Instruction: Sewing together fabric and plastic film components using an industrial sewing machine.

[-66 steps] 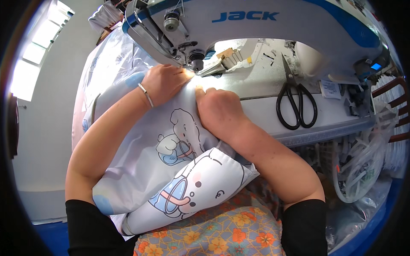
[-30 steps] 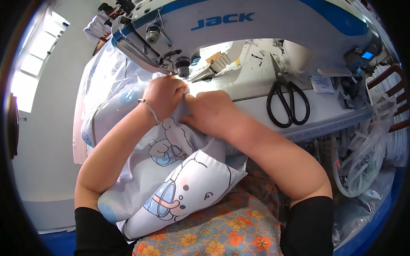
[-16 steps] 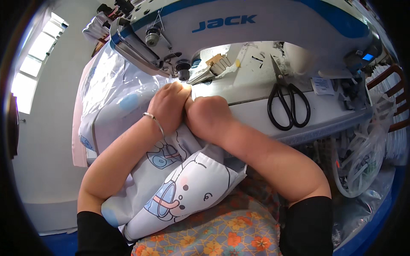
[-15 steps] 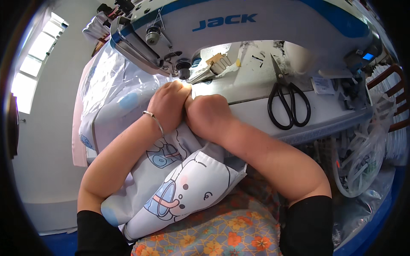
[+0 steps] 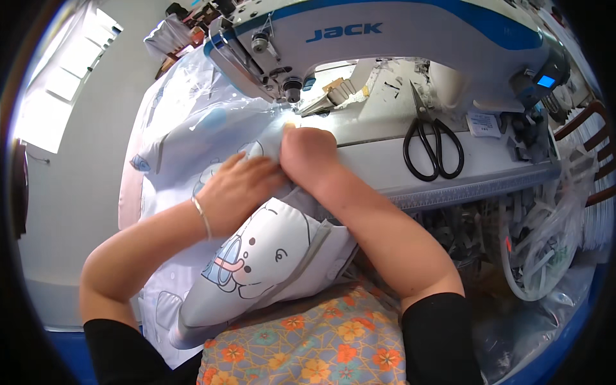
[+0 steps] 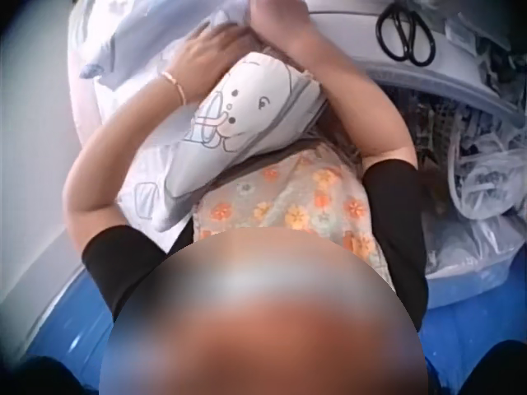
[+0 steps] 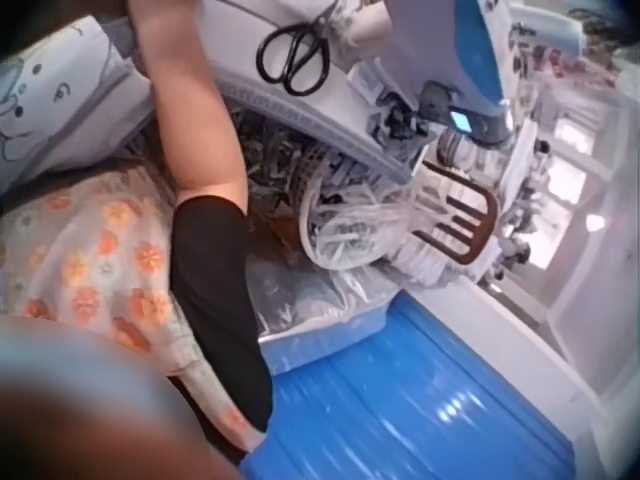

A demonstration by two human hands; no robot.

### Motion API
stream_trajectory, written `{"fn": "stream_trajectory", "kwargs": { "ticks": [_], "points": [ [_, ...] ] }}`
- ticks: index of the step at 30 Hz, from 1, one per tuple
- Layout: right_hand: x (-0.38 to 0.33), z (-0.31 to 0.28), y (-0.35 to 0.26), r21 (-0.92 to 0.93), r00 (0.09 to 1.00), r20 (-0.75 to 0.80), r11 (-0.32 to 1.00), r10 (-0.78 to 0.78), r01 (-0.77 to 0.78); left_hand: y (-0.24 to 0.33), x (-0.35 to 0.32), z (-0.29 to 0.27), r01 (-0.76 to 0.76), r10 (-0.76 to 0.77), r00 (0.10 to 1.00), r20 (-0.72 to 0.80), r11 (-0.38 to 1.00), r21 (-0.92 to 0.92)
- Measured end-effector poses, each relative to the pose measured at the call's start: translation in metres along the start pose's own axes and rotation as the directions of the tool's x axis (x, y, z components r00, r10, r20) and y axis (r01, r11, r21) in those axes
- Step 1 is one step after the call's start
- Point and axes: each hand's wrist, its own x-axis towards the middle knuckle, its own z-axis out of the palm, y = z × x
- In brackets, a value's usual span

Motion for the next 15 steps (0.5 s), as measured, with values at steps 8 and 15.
{"fn": "stream_trajectory", "kwargs": {
  "ticks": [8,15],
  "points": [
    [-0.033,-0.040,0.004,0.287,0.978,0.198,0.958,-0.060,0.001,-0.022,-0.009,0.023,0.214,-0.216,0.975,0.048,0.976,0.033],
    [-0.043,-0.026,-0.027,0.119,0.989,0.148,0.992,0.015,-0.033,-0.046,-0.016,0.025,0.180,-0.115,0.964,-0.241,0.947,0.268]
  ]
}}
